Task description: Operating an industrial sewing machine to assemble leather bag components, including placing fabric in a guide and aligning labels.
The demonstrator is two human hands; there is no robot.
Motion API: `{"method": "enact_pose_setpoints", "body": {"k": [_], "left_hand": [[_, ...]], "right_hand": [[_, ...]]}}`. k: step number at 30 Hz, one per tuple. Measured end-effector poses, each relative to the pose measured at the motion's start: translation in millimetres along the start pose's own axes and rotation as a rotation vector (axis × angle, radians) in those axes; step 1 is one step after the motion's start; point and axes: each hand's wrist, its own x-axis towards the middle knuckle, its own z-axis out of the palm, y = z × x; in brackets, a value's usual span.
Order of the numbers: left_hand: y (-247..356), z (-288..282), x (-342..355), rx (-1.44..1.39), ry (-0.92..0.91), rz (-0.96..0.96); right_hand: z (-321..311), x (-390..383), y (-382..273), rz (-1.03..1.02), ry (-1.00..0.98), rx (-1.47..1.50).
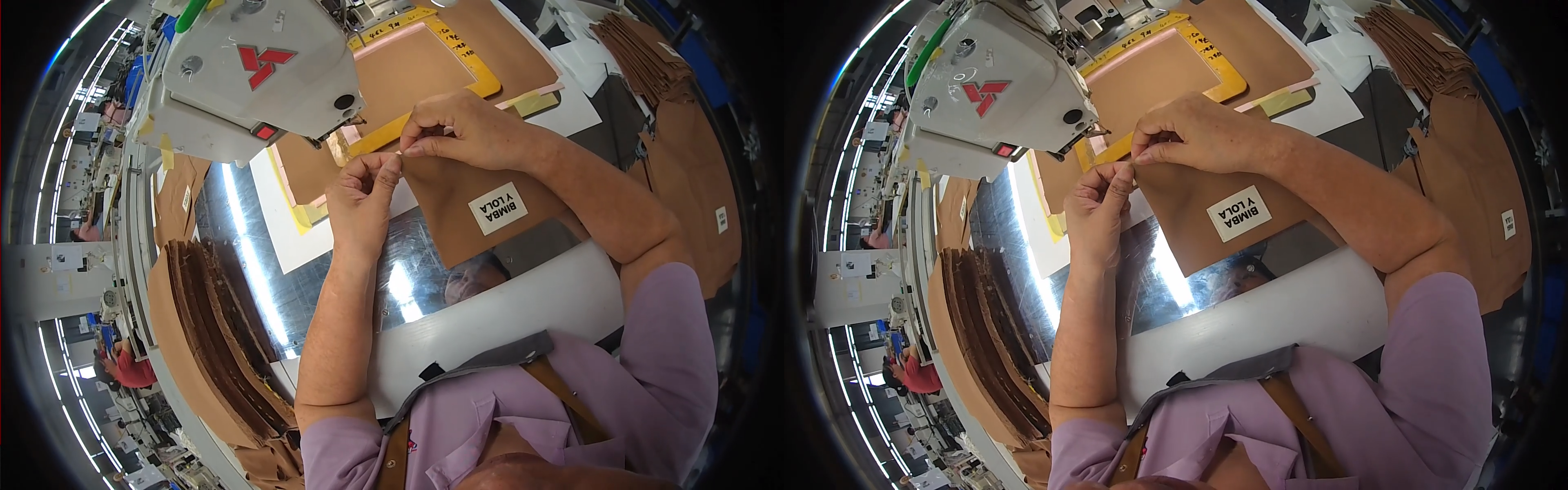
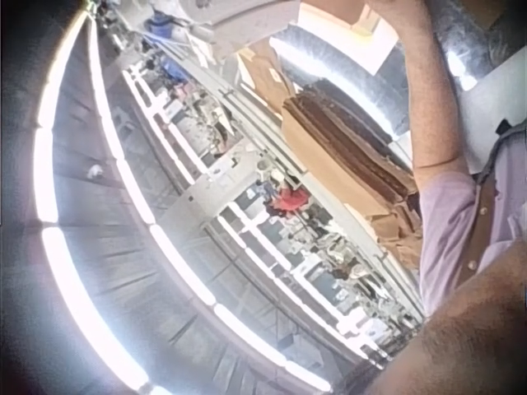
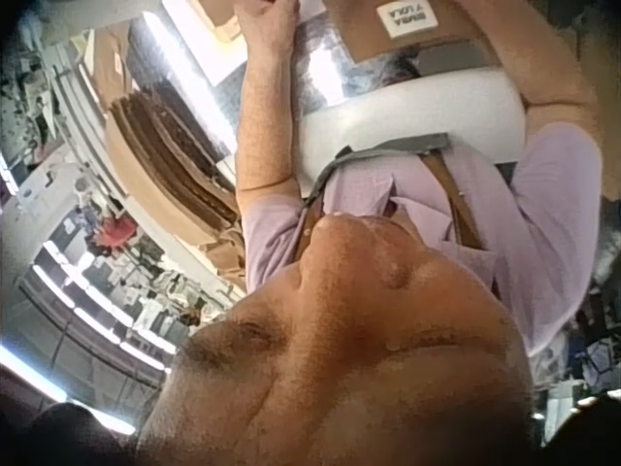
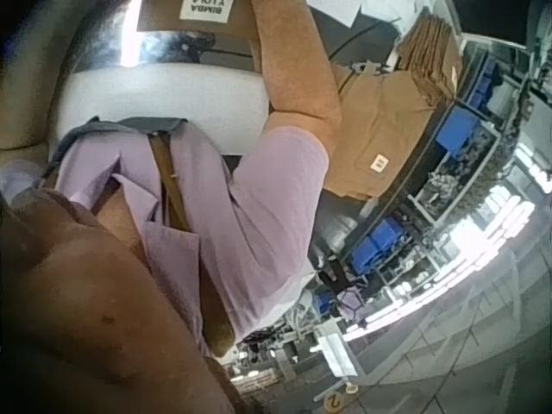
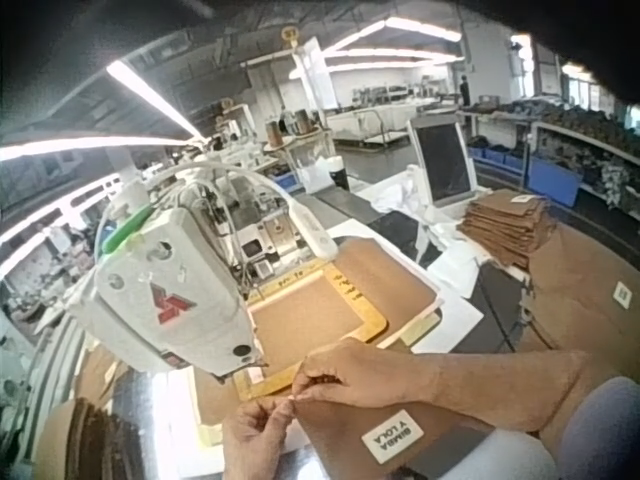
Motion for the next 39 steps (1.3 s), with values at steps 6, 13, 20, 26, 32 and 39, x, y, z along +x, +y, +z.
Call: {"method": "enact_pose_setpoints", "body": {"k": [6, 13, 20, 26, 32, 39], "left_hand": [[1.0, 0.4, 0.2, -0.195, -0.077, -0.11], [-2.2, -4.6, 1.3, -0.236, -0.126, -0.109], [-1.5, -6.1, 8.7, -0.103, -0.06, -0.084], [8.3, -45.1, 31.9, 0.248, 0.102, -0.043], [-14.8, -100.2, 95.5, 0.296, 0.224, 0.097], [-23.9, -95.7, 166.1, 0.503, 0.04, 0.43]], "right_hand": [[1.7, 0.3, -7.0, 0.031, -0.021, 0.017], [2.5, 1.9, -3.5, 0.072, -0.024, 0.057], [-12.4, 21.1, 0.3, 0.003, -0.158, -0.012], [-39.2, 81.0, 37.5, -0.021, -0.169, -0.234], [-22.3, 151.4, 69.6, 0.008, -0.125, -0.411], [-1.3, 166.8, 72.2, 0.023, -0.109, -0.392]]}}
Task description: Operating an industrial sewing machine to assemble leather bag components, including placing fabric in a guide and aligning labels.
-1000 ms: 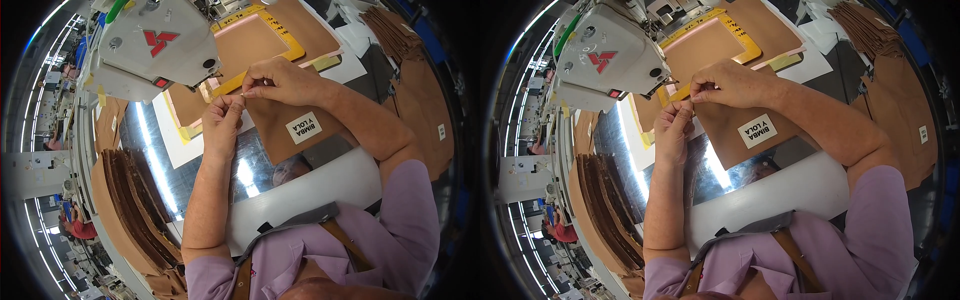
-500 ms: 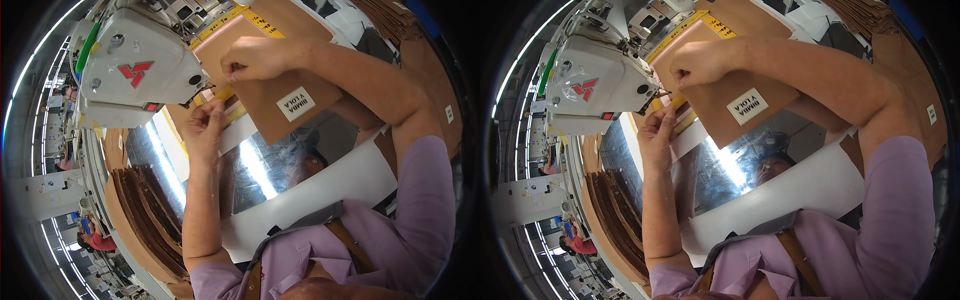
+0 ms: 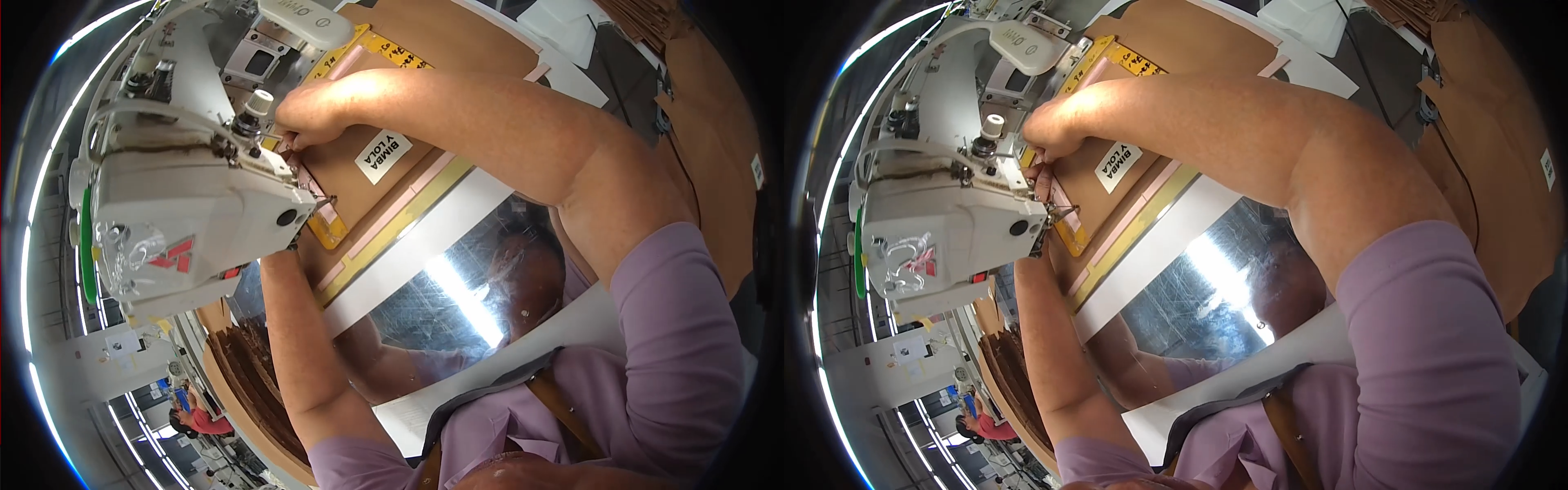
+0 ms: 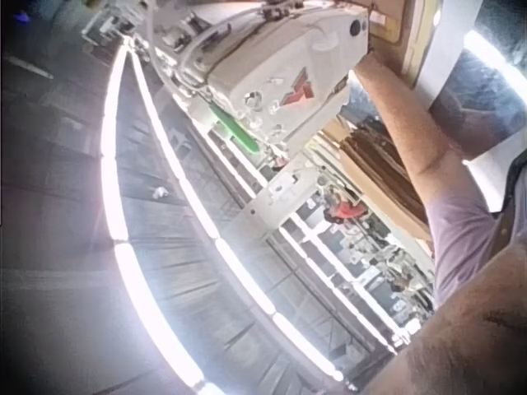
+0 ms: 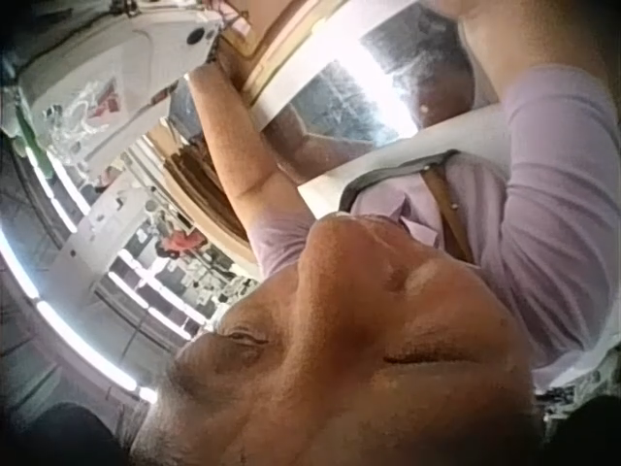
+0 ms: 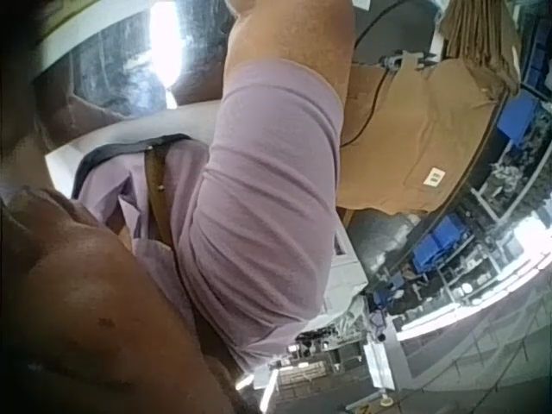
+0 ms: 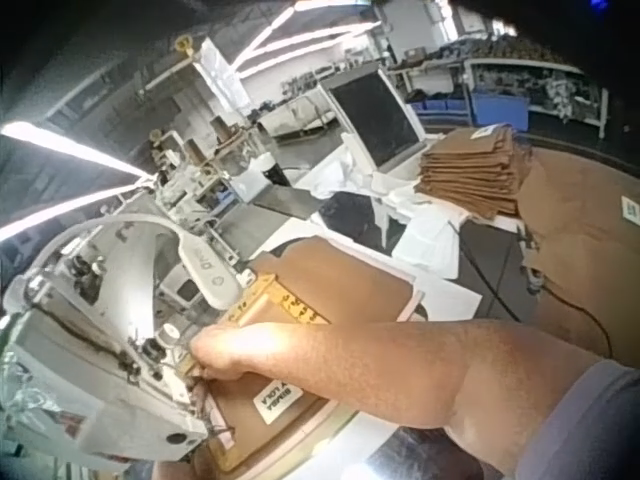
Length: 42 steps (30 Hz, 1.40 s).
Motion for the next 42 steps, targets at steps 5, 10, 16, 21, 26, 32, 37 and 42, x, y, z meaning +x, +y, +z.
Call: {"method": "enact_pose_setpoints", "body": {"k": [5, 10, 16, 21, 26, 32, 37, 42], "left_hand": [[-10.9, 9.2, 27.0, 0.155, -0.115, 0.102], [-3.8, 12.6, 37.5, 0.261, -0.205, 0.162], [-42.2, -11.9, 46.8, 0.584, -0.175, 0.498], [-9.2, 22.0, 42.7, 0.219, -0.037, -0.119], [-19.2, 16.2, 45.3, 0.251, 0.012, -0.1], [-11.3, 36.6, 49.0, 0.131, 0.072, -0.297], [-37.3, 15.9, 59.2, 0.179, 0.134, -0.325], [-40.1, 13.2, 63.3, 0.165, 0.057, -0.319]], "right_hand": [[-5.4, -1.3, 7.7, 0.017, 0.006, 0.044], [-18.7, -2.4, 18.3, 0.085, 0.026, -0.127], [-46.9, -7.6, 31.0, 0.137, -0.013, -0.169], [-44.6, -14.7, 46.5, 0.196, 0.053, -0.161], [-49.1, -15.6, 37.6, 0.18, 0.041, -0.115], [-48.7, -22.1, 48.2, 0.195, 0.054, -0.136], [-54.9, -14.8, 41.7, 0.122, 0.054, -0.225], [-34.4, -13.2, 24.7, 0.036, 0.116, -0.279]]}}
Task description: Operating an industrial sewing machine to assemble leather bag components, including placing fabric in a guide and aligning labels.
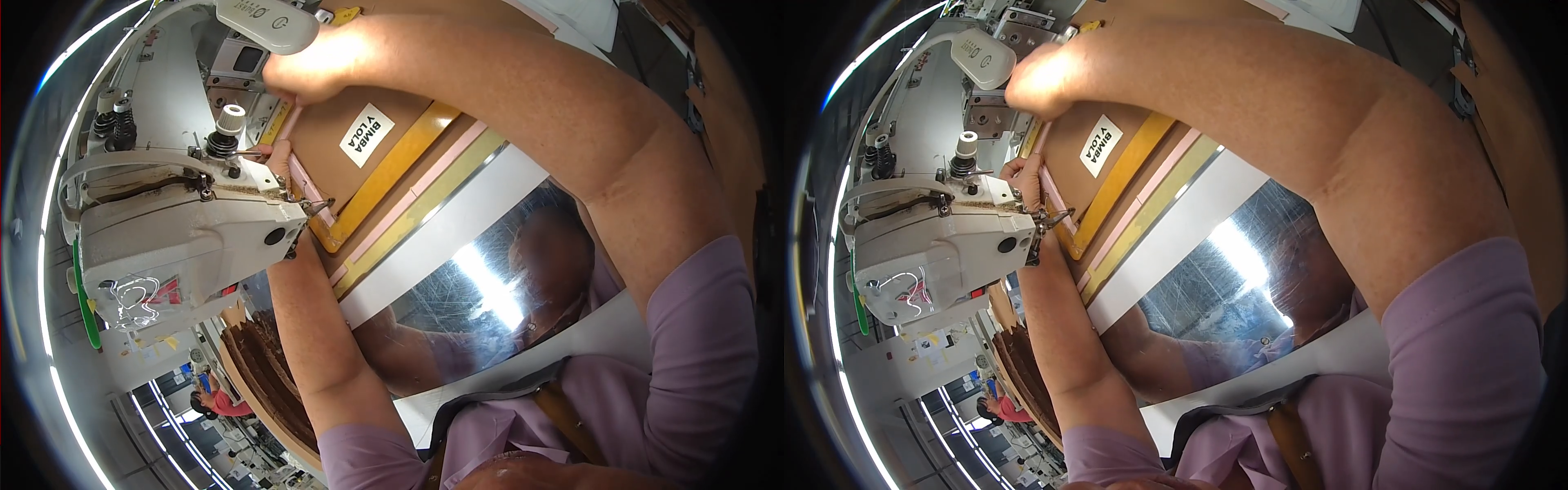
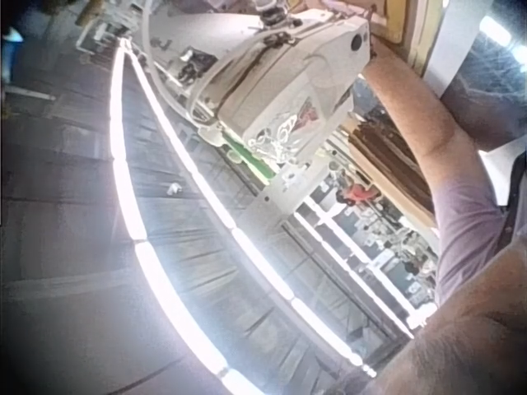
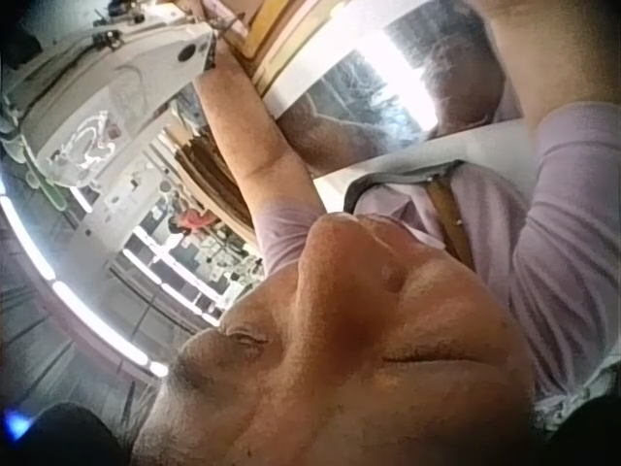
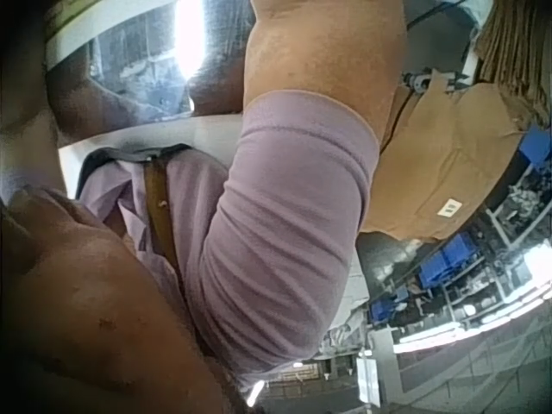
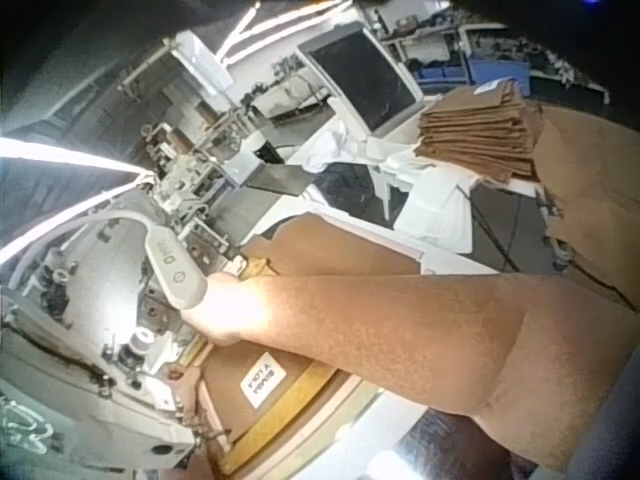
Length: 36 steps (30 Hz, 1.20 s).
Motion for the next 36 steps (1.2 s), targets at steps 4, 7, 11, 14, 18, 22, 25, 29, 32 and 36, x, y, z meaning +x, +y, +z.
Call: {"method": "enact_pose_setpoints", "body": {"k": [4, 7, 11, 14, 18, 22, 25, 29, 32, 36], "left_hand": [[-16.6, -10.4, 7.5, -0.151, 0.11, 0.036], [-26.7, -12.3, 15.4, -0.096, 0.064, 0.022], [-20.5, -2.2, -0.5, -0.097, 0.02, 0.149], [-16.2, 1.6, -11.1, -0.095, -0.008, 0.246], [-32.3, -4.8, -9.5, -0.081, 0.017, 0.525], [-21.7, -9.6, -13.0, -0.166, -0.132, 0.277], [11.6, -2.5, -38.4, -0.69, -0.42, -0.008], [19.3, -17.5, -73.1, -0.761, -0.429, -0.031], [31.1, -28.1, -102.5, -0.227, -0.408, 0.216], [45.5, -29.9, -122.4, -0.015, -0.465, 0.394]], "right_hand": [[12.7, 0.0, -34.7, -0.062, -0.067, 0.016], [26.4, 1.7, -33.1, -0.093, -0.064, 0.002], [34.0, 2.4, -29.0, -0.07, -0.13, -0.036], [34.8, 0.5, -29.3, -0.06, -0.16, -0.005], [28.3, 0.1, -41.7, -0.052, -0.164, -0.008], [29.6, -2.9, -42.4, -0.088, -0.148, -0.038], [27.4, -11.6, -34.2, -0.06, -0.18, -0.024], [19.4, -5.8, -39.6, -0.067, -0.199, -0.048], [19.9, -2.8, -40.3, -0.09, -0.207, -0.07], [20.1, -8.6, -40.2, -0.119, -0.182, -0.065]]}}
